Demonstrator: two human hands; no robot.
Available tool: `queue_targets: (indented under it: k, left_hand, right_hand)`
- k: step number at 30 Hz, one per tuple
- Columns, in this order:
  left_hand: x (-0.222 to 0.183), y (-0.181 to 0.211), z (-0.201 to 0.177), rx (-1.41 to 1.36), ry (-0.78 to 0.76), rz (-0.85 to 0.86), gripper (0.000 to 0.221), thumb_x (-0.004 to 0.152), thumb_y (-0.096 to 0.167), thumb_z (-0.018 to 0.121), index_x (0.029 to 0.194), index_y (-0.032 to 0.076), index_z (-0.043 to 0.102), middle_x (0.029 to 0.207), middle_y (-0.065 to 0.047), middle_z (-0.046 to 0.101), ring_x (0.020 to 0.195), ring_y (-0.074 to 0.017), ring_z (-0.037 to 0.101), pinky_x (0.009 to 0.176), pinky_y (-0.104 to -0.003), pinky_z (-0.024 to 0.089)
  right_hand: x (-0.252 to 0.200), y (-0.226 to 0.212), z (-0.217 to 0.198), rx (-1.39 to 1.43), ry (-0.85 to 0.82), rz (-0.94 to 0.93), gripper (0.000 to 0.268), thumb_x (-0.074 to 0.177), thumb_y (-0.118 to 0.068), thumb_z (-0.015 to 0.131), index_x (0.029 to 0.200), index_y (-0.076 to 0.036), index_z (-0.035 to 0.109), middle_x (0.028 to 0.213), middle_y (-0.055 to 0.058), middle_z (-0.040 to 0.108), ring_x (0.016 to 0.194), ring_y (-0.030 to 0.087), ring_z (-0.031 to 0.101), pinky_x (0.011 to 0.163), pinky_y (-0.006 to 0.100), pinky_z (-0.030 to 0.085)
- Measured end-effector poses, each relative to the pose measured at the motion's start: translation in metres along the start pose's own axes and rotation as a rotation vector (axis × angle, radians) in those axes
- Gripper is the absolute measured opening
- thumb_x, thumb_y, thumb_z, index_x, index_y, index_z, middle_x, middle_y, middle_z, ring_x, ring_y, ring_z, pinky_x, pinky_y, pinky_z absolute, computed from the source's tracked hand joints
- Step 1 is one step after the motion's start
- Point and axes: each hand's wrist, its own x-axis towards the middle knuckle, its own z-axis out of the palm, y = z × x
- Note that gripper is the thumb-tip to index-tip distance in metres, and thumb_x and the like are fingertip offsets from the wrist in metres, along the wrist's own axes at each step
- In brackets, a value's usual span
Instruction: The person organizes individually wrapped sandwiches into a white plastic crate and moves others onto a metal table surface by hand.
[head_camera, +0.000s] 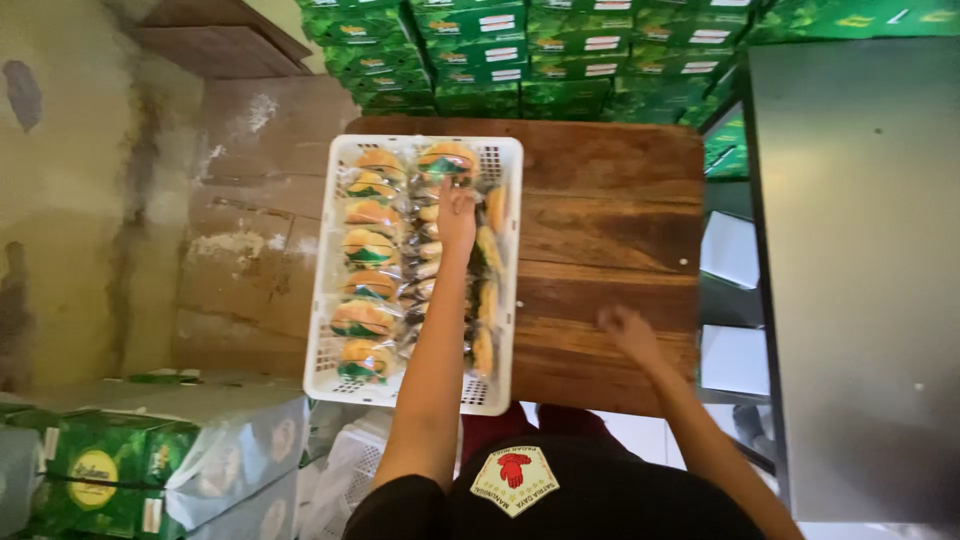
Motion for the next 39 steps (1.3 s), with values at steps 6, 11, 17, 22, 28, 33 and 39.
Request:
queue_targets:
  k: [6,11,17,22,28,33,39]
  left_hand:
    - [-0.048,0.039,-0.076,0.330,-0.127,0.216,0.042,0.088,0.016,0.064,0.129,0.009,0.063,0.117,-0.020,0.070,0.117,-0.0375,0.066,0.102,-0.046,0.050]
    - [-0.068,0.032,-0.113,0.730,-0.379,0.430,0.064,0.088,0.024,0.066,0.148,0.008,0.050,0.143,-0.021,0.053,0.135,-0.0377,0.050,0.111,-0.051,0.040]
    - [-0.063,0.036,-0.143,0.887,-0.626,0.423,0.071,0.092,0.039,0.063,0.154,0.012,0.041,0.161,-0.016,0.036,0.150,-0.0334,0.034,0.120,-0.051,0.029]
    - [-0.052,0.041,-0.140,0.795,-0.699,0.352,0.067,0.092,0.036,0.064,0.151,0.014,0.043,0.163,-0.013,0.032,0.149,-0.0354,0.034,0.119,-0.054,0.030]
    - [-0.015,0.043,-0.111,0.784,-0.396,0.532,0.070,0.091,0.027,0.066,0.152,0.006,0.038,0.155,-0.021,0.038,0.148,-0.0376,0.033,0.120,-0.052,0.029]
    - [0.006,0.010,-0.097,0.955,-0.588,0.398,0.067,0.102,0.053,0.047,0.153,0.011,0.035,0.158,-0.014,0.033,0.151,-0.0312,0.023,0.122,-0.054,0.022]
    - [-0.011,0.028,-0.116,0.963,-0.591,0.380,0.068,0.104,0.053,0.042,0.156,0.011,0.032,0.162,-0.013,0.032,0.155,-0.0280,0.020,0.125,-0.054,0.014]
  right_hand:
    - [0.058,-0.252,-0.001,0.411,0.282,-0.526,0.034,0.093,-0.027,0.075,0.122,-0.010,0.071,0.118,0.018,0.072,0.117,0.038,0.065,0.100,0.048,0.052]
    - [0.144,-0.344,0.042,0.310,0.306,-0.244,0.079,0.079,-0.041,0.078,0.144,-0.008,0.047,0.125,0.024,0.066,0.121,0.044,0.062,0.108,0.053,0.048]
    - [0.215,-0.334,0.080,0.519,0.348,-0.117,0.053,0.068,-0.044,0.091,0.104,-0.011,0.070,0.092,0.010,0.071,0.096,0.034,0.070,0.084,0.046,0.055]
    - [0.162,-0.380,0.041,0.732,0.322,-0.308,0.032,0.082,-0.023,0.081,0.086,-0.006,0.054,0.078,0.003,0.050,0.077,0.022,0.056,0.068,0.034,0.046]
    - [0.153,-0.391,0.024,0.969,0.423,-0.330,0.022,0.095,-0.021,0.078,0.103,-0.010,0.061,0.090,0.000,0.063,0.080,0.012,0.062,0.072,0.024,0.054]
    - [0.144,-0.377,0.041,0.967,0.287,-0.389,0.014,0.101,-0.015,0.069,0.109,-0.009,0.059,0.097,-0.001,0.064,0.084,0.011,0.059,0.076,0.026,0.054]
    - [0.188,-0.353,0.067,0.439,0.311,-0.289,0.043,0.095,-0.046,0.078,0.104,-0.007,0.064,0.097,0.018,0.067,0.093,0.038,0.064,0.082,0.050,0.048]
